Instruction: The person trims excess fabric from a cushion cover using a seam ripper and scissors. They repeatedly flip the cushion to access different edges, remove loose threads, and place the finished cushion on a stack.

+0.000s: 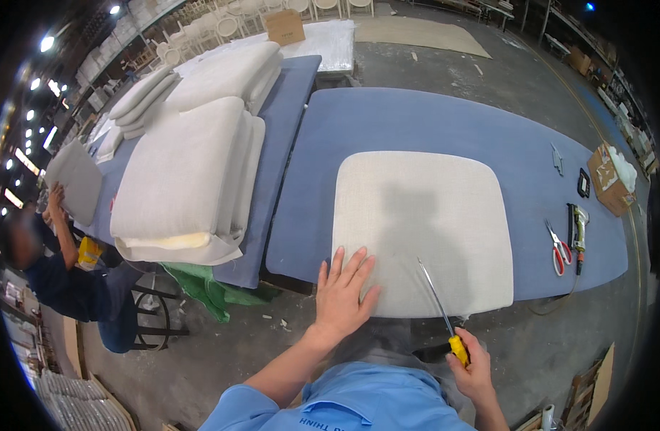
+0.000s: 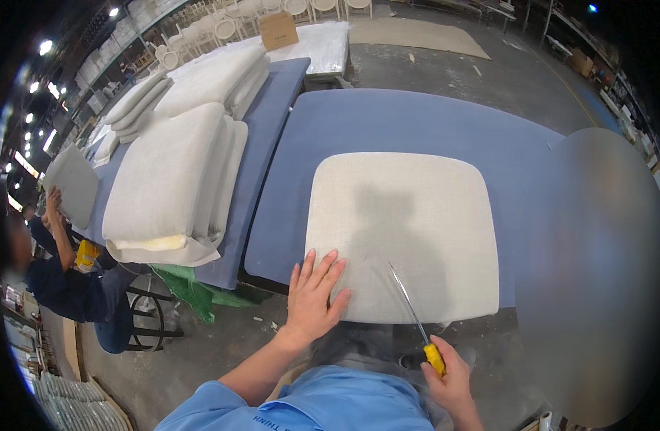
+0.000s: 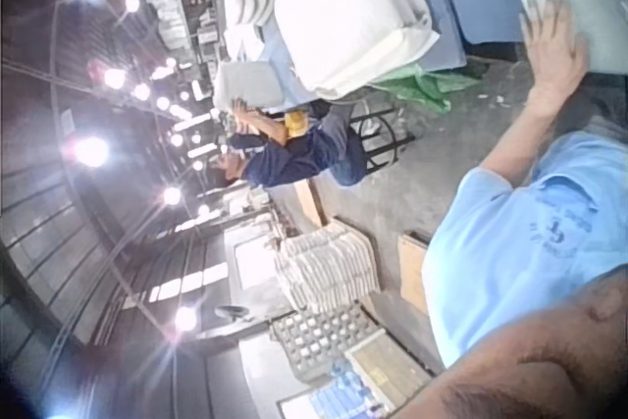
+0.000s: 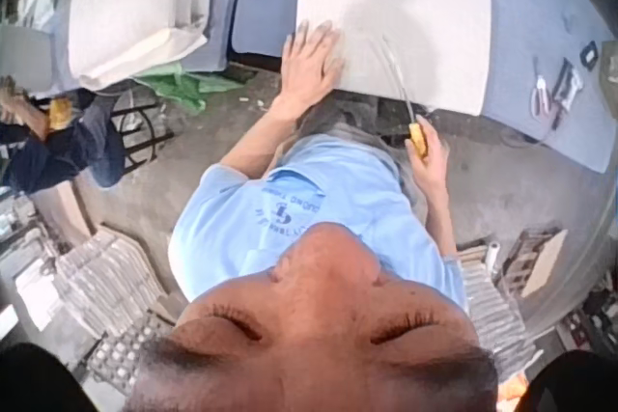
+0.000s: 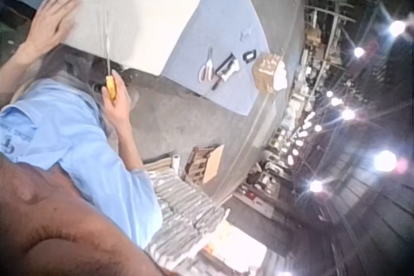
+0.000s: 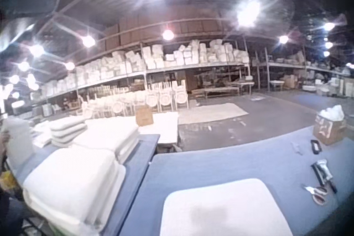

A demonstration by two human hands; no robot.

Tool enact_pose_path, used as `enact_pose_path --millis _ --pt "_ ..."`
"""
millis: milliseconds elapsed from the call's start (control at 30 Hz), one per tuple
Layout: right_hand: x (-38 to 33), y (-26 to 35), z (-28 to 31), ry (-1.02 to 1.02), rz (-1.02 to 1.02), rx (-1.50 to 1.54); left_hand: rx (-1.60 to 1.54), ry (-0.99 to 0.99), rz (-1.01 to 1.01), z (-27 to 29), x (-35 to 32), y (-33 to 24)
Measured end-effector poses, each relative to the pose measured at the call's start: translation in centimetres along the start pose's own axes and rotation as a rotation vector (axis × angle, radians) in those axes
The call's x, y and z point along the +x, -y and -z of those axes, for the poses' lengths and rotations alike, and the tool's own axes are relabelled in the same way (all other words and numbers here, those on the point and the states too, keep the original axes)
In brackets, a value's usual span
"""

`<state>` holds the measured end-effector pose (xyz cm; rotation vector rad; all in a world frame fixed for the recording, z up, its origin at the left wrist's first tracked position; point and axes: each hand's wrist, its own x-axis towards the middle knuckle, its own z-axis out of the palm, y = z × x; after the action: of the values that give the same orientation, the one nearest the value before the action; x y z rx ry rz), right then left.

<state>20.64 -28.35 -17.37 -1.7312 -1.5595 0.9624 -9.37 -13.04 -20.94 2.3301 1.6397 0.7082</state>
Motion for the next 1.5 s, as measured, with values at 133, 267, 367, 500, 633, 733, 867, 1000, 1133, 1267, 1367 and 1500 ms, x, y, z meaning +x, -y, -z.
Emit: enact_pose_path --millis 133,267,367,500,633,733,867,1000,1133,1267,1367,1500 --pt "0.1 -0.2 0.0 0.041 0.017 -0.009 -0.006 0.025 -0.004 0.0 -0.1 -0.4" --pt "1.8 1.1 0.7 0.057 0.13 -0.113 0.068 0.049 -0.026 0.1 1.5 -1.6" --pt "2.3 2.2 1.5 0.11 0.064 -0.16 0.066 0.041 0.006 -0.3 1.9 -2.1" --pt "3.0 2.9 2.3 0.13 0.055 -0.22 0.041 -0.002 0.023 -0.5 2.3 -2.1" --pt "3.8 2.9 3.0 0.088 0.162 -0.252 -0.006 -0.046 0.023 -0.8 2.0 -1.8" --pt "4.3 4.2 3.9 0.121 0.156 -0.31 -0.006 -0.053 0.022 -0.9 1.9 -1.7" --pt "5.0 6.0 4.6 0.148 0.139 -0.427 -0.025 -0.063 0.009 -1.0 1.8 -1.6" --pt "5.5 6.5 5.2 0.15 0.205 -0.541 -0.057 0.037 -0.034 0.2 1.7 -0.5" --pt "6.0 7.9 5.9 0.161 0.259 -0.609 -0.13 0.094 -0.081 0.9 1.0 1.2" --pt "6.9 9.5 6.6 0.165 0.322 -0.679 -0.141 0.04 -0.082 0.3 0.7 1.5" --pt "7.3 10.7 7.0 0.186 0.334 -0.722 -0.158 0.019 -0.082 -0.1 0.5 1.8" --pt "7.9 11.7 7.5 0.23 0.342 -0.783 -0.158 0.013 -0.08 -0.2 0.6 1.9"
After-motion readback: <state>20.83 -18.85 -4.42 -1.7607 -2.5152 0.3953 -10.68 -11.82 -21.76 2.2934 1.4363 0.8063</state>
